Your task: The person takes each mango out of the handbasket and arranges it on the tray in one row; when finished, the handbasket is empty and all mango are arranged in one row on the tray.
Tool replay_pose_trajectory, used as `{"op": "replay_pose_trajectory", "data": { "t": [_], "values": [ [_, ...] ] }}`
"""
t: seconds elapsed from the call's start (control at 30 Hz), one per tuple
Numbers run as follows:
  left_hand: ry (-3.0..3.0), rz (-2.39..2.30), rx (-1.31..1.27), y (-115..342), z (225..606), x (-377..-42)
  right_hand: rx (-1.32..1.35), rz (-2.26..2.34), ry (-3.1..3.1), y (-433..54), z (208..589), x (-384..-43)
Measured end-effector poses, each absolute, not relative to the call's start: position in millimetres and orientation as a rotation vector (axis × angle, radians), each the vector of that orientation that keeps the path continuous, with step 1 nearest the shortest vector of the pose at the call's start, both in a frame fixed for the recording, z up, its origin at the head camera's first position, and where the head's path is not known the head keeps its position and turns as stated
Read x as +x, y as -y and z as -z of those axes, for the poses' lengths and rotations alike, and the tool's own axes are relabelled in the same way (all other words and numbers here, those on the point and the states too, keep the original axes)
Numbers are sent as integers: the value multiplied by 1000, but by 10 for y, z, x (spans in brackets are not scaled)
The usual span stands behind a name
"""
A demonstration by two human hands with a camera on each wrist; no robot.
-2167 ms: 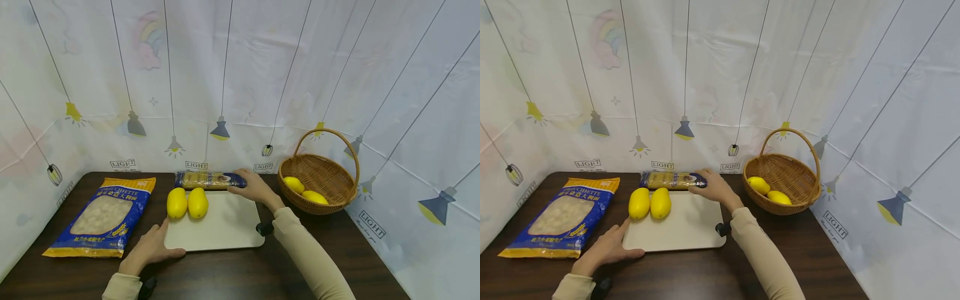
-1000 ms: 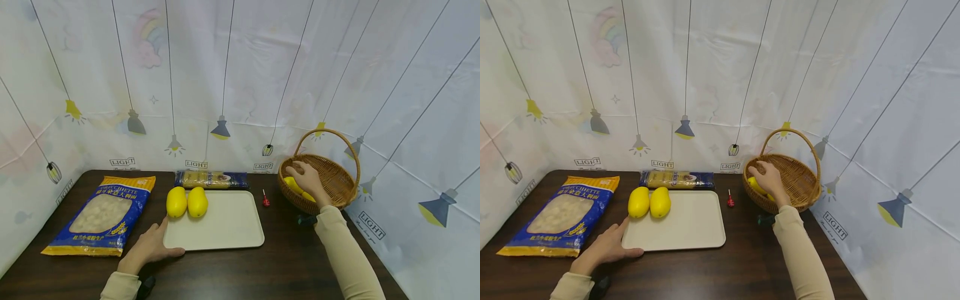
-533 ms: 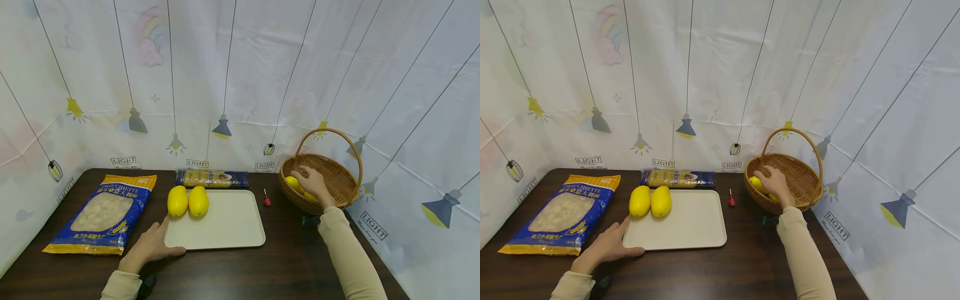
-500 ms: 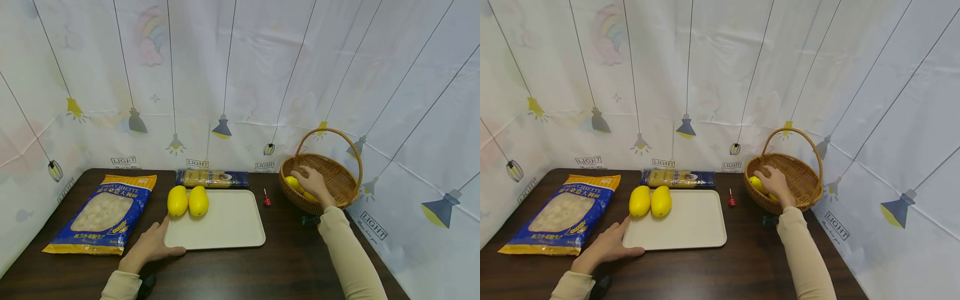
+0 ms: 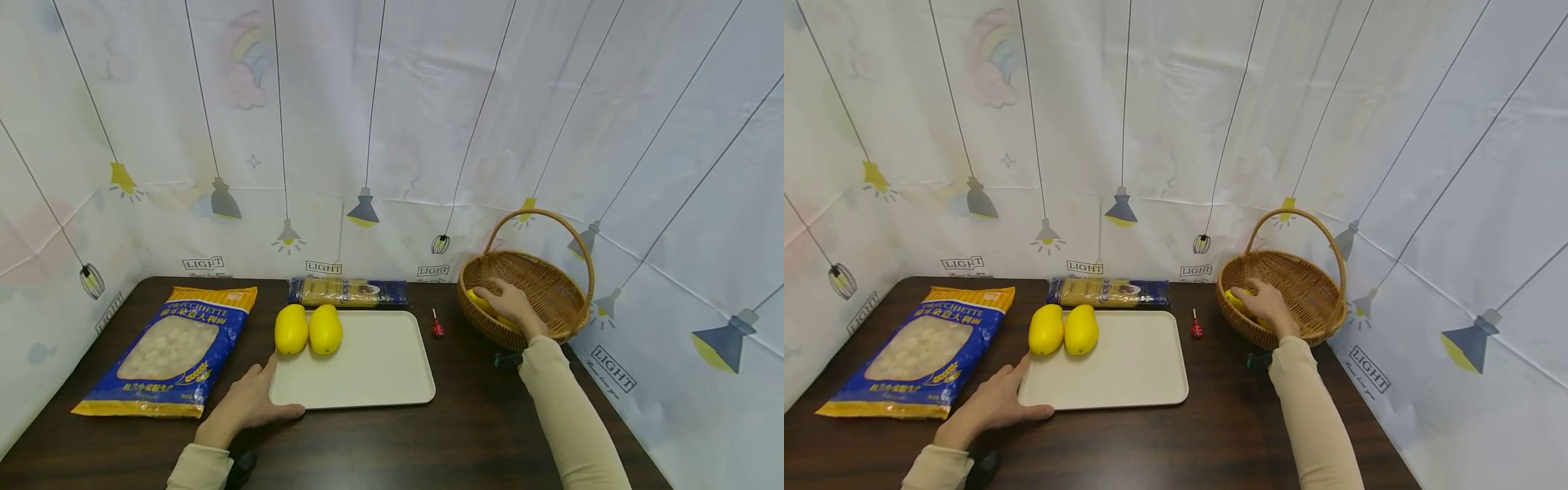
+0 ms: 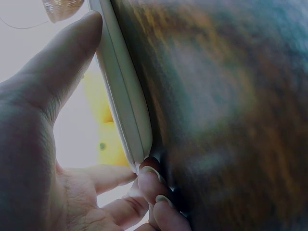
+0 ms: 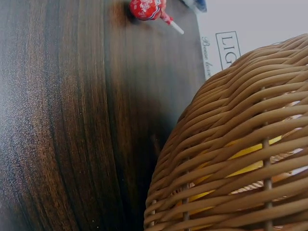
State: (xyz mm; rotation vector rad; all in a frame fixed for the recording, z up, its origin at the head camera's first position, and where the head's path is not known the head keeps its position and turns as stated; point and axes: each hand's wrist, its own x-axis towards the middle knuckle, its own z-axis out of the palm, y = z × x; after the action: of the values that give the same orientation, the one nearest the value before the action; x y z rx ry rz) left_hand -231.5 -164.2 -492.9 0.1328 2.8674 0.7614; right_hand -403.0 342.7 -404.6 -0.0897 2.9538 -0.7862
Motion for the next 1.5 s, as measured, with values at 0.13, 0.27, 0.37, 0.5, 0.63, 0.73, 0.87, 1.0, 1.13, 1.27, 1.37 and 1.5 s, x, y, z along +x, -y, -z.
{"op": "replay_pose_trajectory", "data": {
  "t": [0.13, 0.27, 0.37, 0.5, 0.63, 0.73, 0.87, 1.0, 1.13, 1.27, 1.37, 1.5],
  "values": [
    [-2874, -759, 138, 1637, 4934, -2315, -93, 744, -2949, -3443, 4089, -4070],
    [-2872, -757, 134, 1637, 4935, -2316, -105, 686, -2959, -3458, 4124, -4112],
    [-2871, -756, 132, 1638, 4934, -2319, -120, 651, -2949, -3468, 4146, -4143],
    [-2869, -755, 132, 1639, 4933, -2317, -119, 625, -2926, -3471, 4163, -4189],
    [-2869, -762, 134, 1640, 4930, -2307, -122, 577, -2929, -3456, 4168, -4229],
    [-2868, -768, 134, 1641, 4926, -2303, -146, 536, -2940, -3443, 4166, -4238],
    [-2868, -764, 133, 1639, 4926, -2303, -186, 503, -2953, -3427, 4168, -4233],
    [-2868, -761, 134, 1638, 4931, -2304, -211, 502, -2969, -3410, 4181, -4232],
    [-2861, -764, 131, 1636, 4925, -2308, -222, 517, -2983, -3404, 4187, -4228],
    [-2861, -767, 131, 1639, 4916, -2311, -252, 523, -3000, -3410, 4178, -4223],
    [-2864, -770, 134, 1640, 4916, -2310, -283, 520, -3024, -3415, 4171, -4233],
    [-2866, -771, 136, 1641, 4922, -2312, -319, 508, -3064, -3409, 4155, -4247]
  ]
}}
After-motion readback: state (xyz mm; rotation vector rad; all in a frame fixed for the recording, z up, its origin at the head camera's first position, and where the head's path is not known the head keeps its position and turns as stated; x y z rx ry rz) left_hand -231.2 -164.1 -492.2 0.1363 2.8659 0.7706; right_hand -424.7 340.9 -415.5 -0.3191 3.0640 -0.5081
